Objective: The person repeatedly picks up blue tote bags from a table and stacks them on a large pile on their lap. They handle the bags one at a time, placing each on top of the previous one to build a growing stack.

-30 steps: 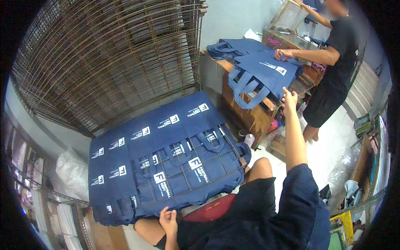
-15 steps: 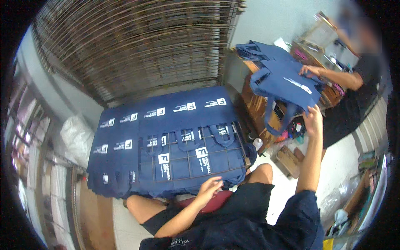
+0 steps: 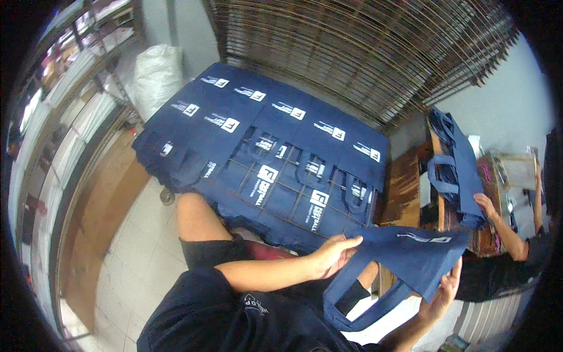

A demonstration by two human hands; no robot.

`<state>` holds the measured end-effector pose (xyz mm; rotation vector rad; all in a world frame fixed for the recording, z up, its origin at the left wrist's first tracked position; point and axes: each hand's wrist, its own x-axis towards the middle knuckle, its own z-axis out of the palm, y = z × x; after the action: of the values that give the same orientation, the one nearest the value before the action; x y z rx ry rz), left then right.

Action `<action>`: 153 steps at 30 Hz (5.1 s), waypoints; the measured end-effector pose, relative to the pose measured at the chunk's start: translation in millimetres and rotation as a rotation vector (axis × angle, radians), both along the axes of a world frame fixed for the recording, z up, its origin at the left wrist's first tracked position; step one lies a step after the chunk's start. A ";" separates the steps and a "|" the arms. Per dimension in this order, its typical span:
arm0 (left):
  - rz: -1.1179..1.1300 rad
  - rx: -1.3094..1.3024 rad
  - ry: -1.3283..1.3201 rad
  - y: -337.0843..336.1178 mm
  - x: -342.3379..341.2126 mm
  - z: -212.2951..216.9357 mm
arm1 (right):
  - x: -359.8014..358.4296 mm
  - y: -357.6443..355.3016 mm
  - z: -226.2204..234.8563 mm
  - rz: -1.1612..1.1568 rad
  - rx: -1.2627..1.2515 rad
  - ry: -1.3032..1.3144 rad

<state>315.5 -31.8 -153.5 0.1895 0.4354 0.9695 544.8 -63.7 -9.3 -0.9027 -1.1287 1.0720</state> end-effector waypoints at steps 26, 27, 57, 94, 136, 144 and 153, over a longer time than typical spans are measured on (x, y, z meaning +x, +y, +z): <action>0.905 0.056 1.457 91.2 -324.0 -150.1 | -302.5 216.0 -292.8 0.299 -0.481 -0.416; 0.912 0.050 1.501 90.6 -325.0 -161.2 | -306.1 217.8 -300.8 0.296 -0.486 -0.430; 0.904 -0.058 1.899 72.3 -339.6 -169.1 | -327.3 201.4 -304.1 0.274 -0.494 -0.606; 1.073 0.003 2.083 65.7 -343.9 -177.6 | -277.8 182.4 -317.0 0.130 -0.224 -0.595; -0.754 0.858 1.520 -55.8 -82.2 -214.6 | -68.3 114.9 -307.2 -0.252 -0.117 -1.304; -0.498 0.962 1.401 -59.3 -60.7 -157.5 | -57.8 108.8 -290.7 -0.454 -0.073 -1.044; -0.217 1.102 1.384 -57.9 -67.5 -174.1 | 28.0 141.7 -159.9 -0.784 0.452 -0.798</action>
<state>248.0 -89.7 -327.7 1.9289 1.0502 0.6380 572.8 78.1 -169.2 -1.2780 -1.3825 -0.2258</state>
